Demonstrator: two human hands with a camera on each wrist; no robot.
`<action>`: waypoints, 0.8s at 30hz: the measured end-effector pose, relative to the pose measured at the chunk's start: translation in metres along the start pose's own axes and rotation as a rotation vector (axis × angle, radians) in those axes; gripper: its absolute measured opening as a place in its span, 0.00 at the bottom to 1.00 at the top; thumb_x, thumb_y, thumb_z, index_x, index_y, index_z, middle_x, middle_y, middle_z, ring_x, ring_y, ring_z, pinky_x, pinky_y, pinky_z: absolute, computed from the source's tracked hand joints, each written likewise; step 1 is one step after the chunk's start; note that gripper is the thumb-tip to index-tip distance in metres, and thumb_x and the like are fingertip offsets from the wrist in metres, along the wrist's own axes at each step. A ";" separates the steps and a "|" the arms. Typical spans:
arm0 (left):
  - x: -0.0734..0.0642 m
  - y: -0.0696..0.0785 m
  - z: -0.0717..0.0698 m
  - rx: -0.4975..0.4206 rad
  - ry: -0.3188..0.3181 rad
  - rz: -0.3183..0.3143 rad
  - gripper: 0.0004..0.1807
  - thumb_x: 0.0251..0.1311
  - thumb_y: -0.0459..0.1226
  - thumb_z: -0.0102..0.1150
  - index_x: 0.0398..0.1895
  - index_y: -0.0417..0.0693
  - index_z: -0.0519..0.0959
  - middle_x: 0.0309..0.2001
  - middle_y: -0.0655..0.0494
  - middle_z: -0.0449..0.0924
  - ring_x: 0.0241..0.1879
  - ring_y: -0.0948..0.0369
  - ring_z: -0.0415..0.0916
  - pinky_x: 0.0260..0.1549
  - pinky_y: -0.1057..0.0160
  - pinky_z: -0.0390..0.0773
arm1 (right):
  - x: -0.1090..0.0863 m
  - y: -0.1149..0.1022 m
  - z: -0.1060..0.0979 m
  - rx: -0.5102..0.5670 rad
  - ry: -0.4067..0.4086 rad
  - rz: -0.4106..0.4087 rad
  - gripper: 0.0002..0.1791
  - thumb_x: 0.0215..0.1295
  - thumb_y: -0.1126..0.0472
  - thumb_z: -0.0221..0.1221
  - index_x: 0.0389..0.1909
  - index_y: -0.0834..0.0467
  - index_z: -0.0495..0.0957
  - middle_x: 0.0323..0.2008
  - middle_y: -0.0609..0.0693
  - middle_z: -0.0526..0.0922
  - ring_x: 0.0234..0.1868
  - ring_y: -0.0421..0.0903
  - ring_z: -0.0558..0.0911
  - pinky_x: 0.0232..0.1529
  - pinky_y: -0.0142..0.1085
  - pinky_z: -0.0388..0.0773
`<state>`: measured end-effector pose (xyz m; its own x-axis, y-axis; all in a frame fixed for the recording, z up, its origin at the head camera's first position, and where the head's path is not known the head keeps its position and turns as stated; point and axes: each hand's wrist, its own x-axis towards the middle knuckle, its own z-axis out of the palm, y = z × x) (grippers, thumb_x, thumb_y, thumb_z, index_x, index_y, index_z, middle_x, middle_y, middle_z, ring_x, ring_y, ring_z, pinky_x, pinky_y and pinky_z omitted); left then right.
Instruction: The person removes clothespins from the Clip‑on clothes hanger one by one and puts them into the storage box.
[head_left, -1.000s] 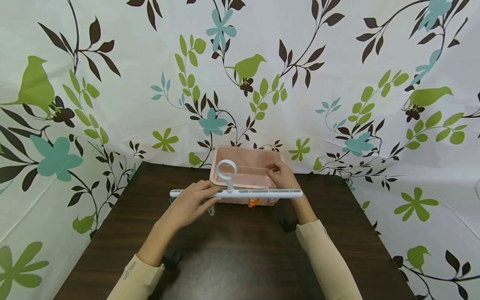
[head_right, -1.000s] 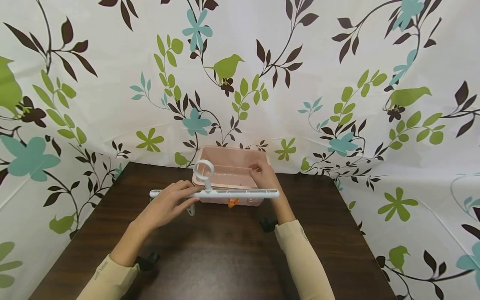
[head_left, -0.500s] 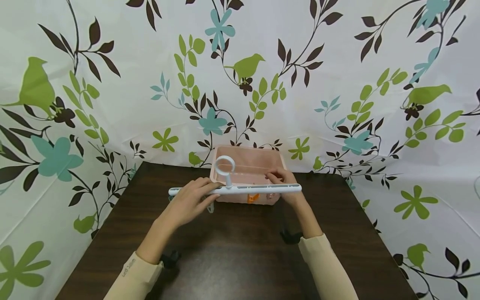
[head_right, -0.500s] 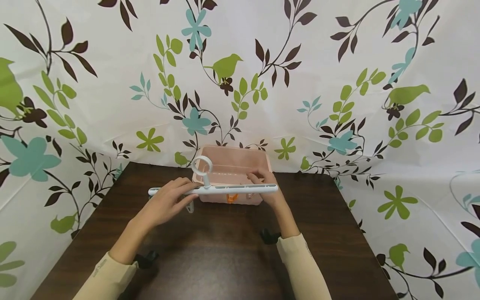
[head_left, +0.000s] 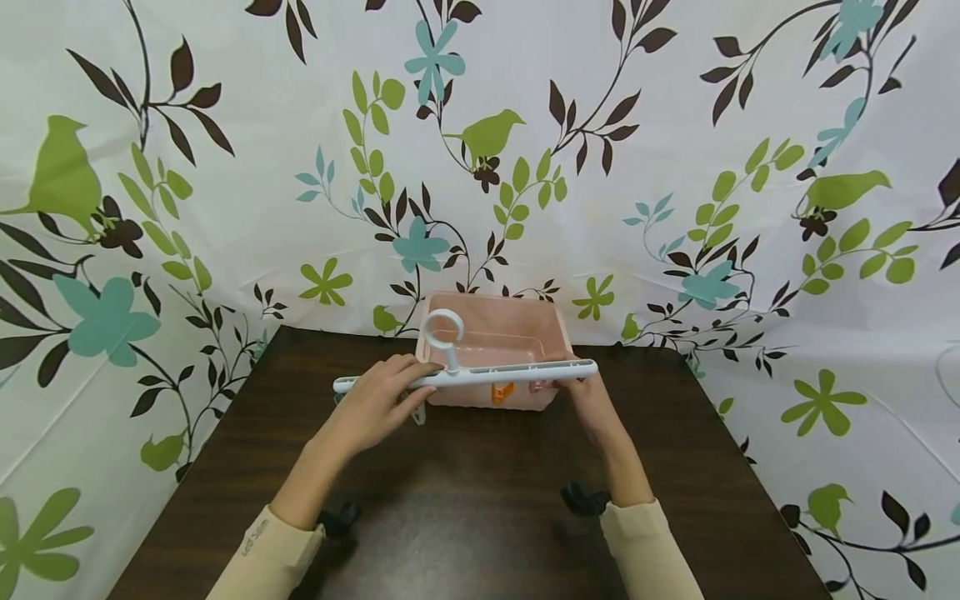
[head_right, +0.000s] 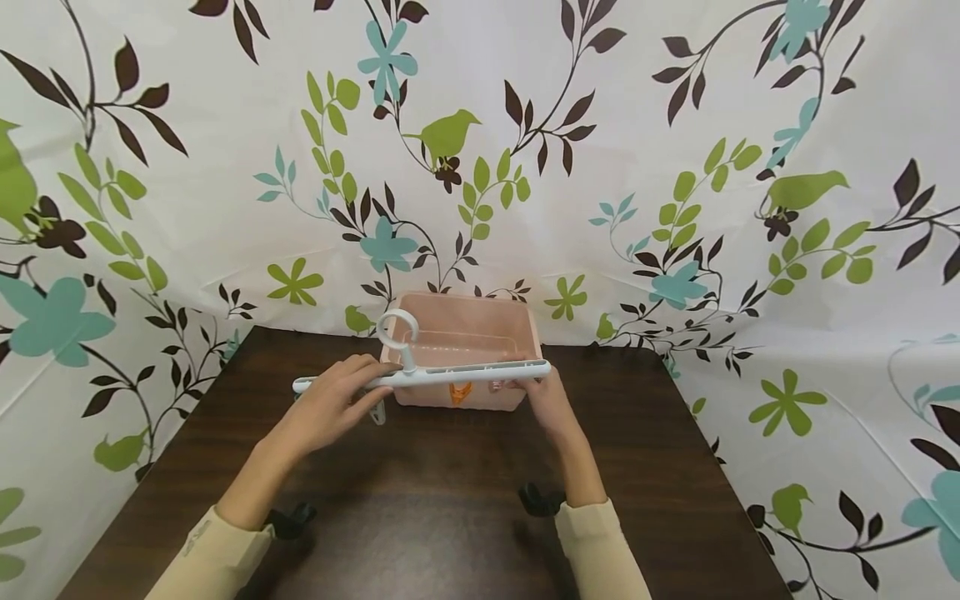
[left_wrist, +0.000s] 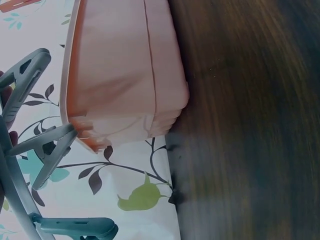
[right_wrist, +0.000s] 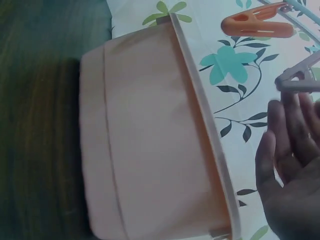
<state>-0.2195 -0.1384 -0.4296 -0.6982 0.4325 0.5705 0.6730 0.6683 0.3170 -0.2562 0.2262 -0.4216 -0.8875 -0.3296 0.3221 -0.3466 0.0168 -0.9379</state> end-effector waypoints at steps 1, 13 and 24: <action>0.000 0.000 0.000 -0.001 0.000 -0.003 0.20 0.73 0.43 0.69 0.66 0.57 0.83 0.54 0.58 0.83 0.47 0.59 0.79 0.47 0.52 0.79 | -0.001 0.001 0.000 0.031 0.004 0.010 0.14 0.84 0.57 0.55 0.44 0.59 0.86 0.36 0.44 0.91 0.41 0.41 0.90 0.49 0.38 0.85; 0.000 -0.001 0.000 -0.001 0.003 -0.014 0.18 0.75 0.45 0.67 0.65 0.57 0.83 0.51 0.60 0.82 0.45 0.61 0.77 0.45 0.53 0.78 | -0.018 0.011 0.001 0.096 -0.131 -0.089 0.16 0.81 0.68 0.47 0.55 0.63 0.83 0.48 0.44 0.89 0.50 0.40 0.86 0.55 0.39 0.83; 0.000 -0.001 0.004 0.001 0.001 -0.015 0.18 0.75 0.44 0.67 0.64 0.57 0.84 0.50 0.61 0.83 0.44 0.61 0.77 0.44 0.54 0.78 | -0.024 0.013 0.011 -0.093 -0.100 -0.055 0.10 0.78 0.69 0.60 0.55 0.66 0.82 0.47 0.51 0.88 0.46 0.40 0.85 0.49 0.35 0.85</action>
<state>-0.2212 -0.1365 -0.4330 -0.7082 0.4215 0.5664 0.6619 0.6755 0.3250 -0.2360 0.2236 -0.4429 -0.8332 -0.4247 0.3540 -0.4249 0.0822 -0.9015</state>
